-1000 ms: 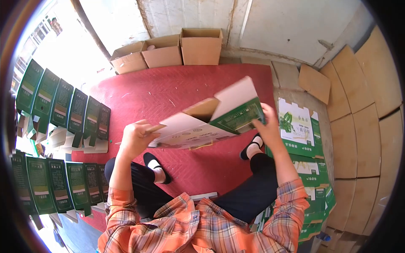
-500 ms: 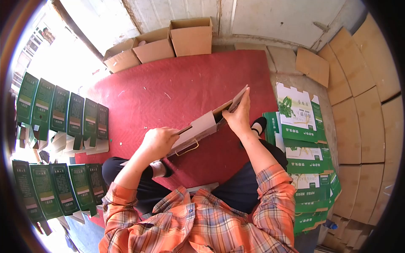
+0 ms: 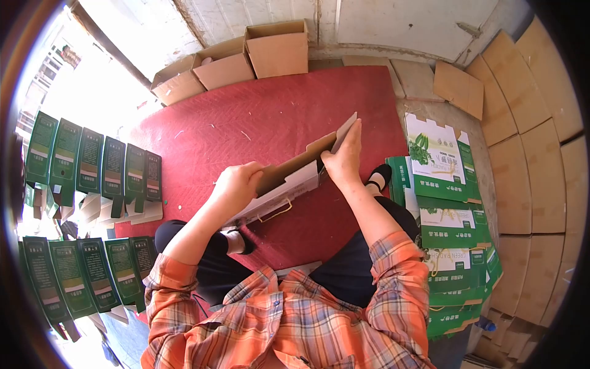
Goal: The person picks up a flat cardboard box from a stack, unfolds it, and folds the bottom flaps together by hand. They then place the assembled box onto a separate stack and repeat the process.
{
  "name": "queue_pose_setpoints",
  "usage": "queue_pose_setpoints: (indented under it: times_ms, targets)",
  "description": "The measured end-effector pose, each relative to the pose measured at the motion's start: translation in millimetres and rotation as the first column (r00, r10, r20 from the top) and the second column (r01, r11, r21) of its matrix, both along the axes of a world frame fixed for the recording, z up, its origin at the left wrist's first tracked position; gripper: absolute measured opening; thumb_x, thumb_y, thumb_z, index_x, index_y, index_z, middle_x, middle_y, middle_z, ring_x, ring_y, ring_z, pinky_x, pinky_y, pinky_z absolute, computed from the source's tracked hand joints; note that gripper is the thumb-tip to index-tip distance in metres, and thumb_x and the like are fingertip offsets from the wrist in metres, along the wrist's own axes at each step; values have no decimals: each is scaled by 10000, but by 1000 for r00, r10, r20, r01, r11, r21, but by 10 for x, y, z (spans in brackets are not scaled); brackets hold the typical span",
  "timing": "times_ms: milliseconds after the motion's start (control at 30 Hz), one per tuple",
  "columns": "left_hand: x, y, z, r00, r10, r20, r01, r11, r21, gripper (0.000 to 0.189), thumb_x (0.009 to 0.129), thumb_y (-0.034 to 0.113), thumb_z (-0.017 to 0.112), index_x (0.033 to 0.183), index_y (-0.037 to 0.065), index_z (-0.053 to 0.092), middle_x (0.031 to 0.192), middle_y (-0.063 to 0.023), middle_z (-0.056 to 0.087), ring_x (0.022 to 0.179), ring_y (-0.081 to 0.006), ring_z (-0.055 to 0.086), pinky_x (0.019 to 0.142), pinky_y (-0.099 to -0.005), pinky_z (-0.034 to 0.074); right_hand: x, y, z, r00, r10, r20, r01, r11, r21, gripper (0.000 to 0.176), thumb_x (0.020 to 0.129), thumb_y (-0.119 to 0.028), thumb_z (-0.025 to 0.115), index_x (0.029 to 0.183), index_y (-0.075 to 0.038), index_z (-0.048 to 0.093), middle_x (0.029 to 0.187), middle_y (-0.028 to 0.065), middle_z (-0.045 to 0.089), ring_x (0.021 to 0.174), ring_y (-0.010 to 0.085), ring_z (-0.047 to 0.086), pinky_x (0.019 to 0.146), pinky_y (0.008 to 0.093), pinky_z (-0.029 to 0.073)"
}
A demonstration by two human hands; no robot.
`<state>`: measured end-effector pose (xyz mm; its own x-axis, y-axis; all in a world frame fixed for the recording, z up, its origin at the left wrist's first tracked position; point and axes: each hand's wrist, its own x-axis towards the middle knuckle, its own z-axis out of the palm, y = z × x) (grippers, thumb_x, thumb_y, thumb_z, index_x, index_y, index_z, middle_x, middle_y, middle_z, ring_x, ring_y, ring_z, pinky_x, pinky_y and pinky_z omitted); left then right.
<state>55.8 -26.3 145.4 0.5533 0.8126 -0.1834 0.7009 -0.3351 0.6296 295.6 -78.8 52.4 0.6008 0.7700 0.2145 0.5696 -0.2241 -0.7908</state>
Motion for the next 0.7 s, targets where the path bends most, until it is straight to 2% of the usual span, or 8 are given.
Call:
queue_pose_setpoints:
  times_ms: [267, 367, 467, 500, 533, 600, 633, 700]
  targets:
    - [79, 44, -39, 948, -259, -182, 277, 958, 77, 208, 867, 230, 603, 1036, 158, 702, 900, -168, 684, 877, -369, 653, 782, -462, 520, -15, 18, -177, 1000, -16, 23, 16, 1000, -9, 1022, 701, -18, 679, 1490, 58, 36, 1539, 285, 140, 1437, 398, 186, 1172, 384, 218]
    - [9, 241, -137, 974, -193, -116, 206, 972, 111, 218, 859, 222, 620, 1050, 164, 707, 906, -167, 685, 883, -363, 654, 793, -456, 520, -18, -7, -122, 997, 39, -70, -43, 998, -53, 1003, 724, 23, 641, 1508, 11, 16, 1554, 256, 123, 1440, 377, 199, 1170, 371, 221]
    - [-142, 465, -77, 998, 18, -68, -28, 989, -148, 192, 858, 186, 618, 1013, 137, 720, 915, -168, 688, 848, -357, 665, 773, -442, 526, 14, -107, 18, 977, 205, -57, -211, 967, -143, 987, 725, 71, 560, 1518, -37, -17, 1559, 247, 91, 1427, 398, 211, 1133, 393, 309]
    - [-239, 553, -165, 998, 38, -42, -37, 999, 32, 176, 854, 166, 619, 985, 100, 718, 867, -174, 689, 729, -307, 684, 726, -402, 538, -46, -160, 152, 968, 211, -134, -219, 975, -49, 878, 741, 109, 515, 1514, -41, 125, 1527, 221, 251, 1387, 356, 330, 1099, 363, 345]
    - [-286, 592, 3, 991, 124, -56, -129, 986, -104, 172, 842, 138, 631, 975, 59, 707, 812, -157, 691, 639, -233, 679, 668, -360, 541, 30, -190, 146, 967, 214, -136, -223, 973, -52, 878, 741, 109, 515, 1514, -41, 125, 1527, 221, 251, 1387, 356, 330, 1099, 363, 345]
    - [-465, 699, 98, 979, 198, 46, -193, 976, -97, 179, 832, 113, 637, 974, 21, 694, 757, -125, 681, 602, -176, 648, 615, -332, 526, 285, -291, 113, 804, 475, -357, -492, 869, 46, 683, 788, 86, 537, 1431, -27, 338, 1307, 122, 520, 1196, 217, 520, 1004, 317, 418]
    - [-546, 745, 145, 968, 248, 46, -243, 965, -103, 169, 830, 101, 636, 964, 12, 688, 742, -113, 675, 590, -166, 631, 606, -330, 521, 304, -356, 327, 768, 419, -484, -479, 878, 1, 545, 797, 71, 530, 1330, -12, 449, 1130, 53, 595, 1040, 138, 569, 910, 284, 457]
    - [-652, 783, 222, 953, 297, 58, -293, 954, -68, 130, 827, 77, 634, 923, 0, 675, 699, -90, 649, 585, -134, 594, 599, -306, 506, 341, -430, 554, 684, 406, -607, -506, 863, 7, 508, 802, 51, 516, 1305, 6, 467, 1145, 68, 600, 1053, 133, 572, 910, 289, 456]
